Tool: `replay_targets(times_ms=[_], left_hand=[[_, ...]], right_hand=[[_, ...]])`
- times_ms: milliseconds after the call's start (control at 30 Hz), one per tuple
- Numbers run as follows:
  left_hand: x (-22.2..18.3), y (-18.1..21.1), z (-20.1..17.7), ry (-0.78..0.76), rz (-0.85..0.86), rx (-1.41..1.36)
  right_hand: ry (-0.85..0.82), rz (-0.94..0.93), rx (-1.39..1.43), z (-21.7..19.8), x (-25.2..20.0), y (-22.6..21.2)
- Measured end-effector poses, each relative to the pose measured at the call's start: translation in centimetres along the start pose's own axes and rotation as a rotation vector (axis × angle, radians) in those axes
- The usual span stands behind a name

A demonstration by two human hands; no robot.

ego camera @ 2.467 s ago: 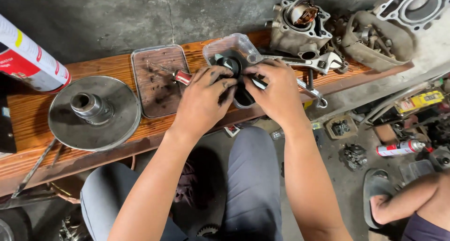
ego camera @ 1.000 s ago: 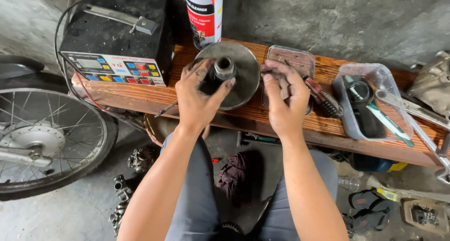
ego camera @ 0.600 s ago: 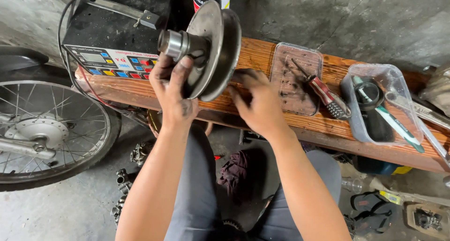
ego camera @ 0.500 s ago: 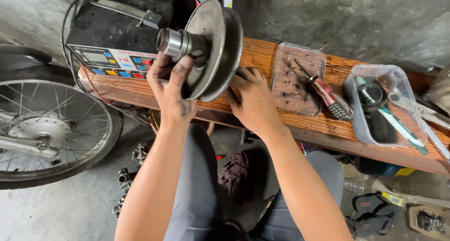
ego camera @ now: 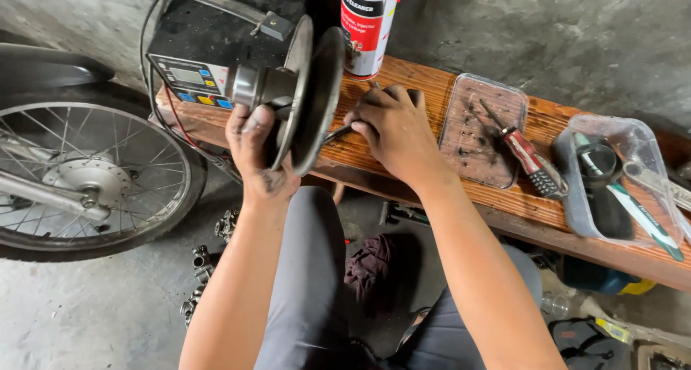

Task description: Scrubbing a motorcycle pulley part with a toothbrush and cleaning solution to remove grease and dirt.

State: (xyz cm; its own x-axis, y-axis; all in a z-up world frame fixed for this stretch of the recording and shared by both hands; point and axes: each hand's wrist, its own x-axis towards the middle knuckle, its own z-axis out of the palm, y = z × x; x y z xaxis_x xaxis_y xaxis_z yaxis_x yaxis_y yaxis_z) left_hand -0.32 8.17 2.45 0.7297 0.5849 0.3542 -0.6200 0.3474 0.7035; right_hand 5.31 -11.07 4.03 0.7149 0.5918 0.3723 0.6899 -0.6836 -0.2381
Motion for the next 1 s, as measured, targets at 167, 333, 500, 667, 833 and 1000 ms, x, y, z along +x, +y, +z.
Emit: replay_targets(times_ms=[167,333,500,667,833,1000], left_hand=[[-1.6,-3.2,-7.0,-0.037,-0.151,-0.312],[-0.5,1.9,-2.3,0.079,-0.048,-0.258],[-1.3,4.2,-0.1,-0.089,-0.133,-0.265],[-2.0,1.5,-0.7,-0.195,-0.103,-0.021],[-3.3,-0.9,3.2,-0.412,-0.059,0.128],[-5.0,-2.3,7.2,-0.598,0.027,0.288]], right_hand=[[-0.112,0.005,-0.036,-0.2,0.6,0.2],[-0.128,0.003,-0.077,-1.8,0.1,0.7],[0.034,0.018,-0.144,-5.5,-2.8,2.4],[0.127,0.174,-0.055,-10.0,-7.0,3.2],[0.290,0.270,0.051,-11.2,-10.7,3.0],[0.453,0.364,0.016,-10.5,-13.3,3.4]])
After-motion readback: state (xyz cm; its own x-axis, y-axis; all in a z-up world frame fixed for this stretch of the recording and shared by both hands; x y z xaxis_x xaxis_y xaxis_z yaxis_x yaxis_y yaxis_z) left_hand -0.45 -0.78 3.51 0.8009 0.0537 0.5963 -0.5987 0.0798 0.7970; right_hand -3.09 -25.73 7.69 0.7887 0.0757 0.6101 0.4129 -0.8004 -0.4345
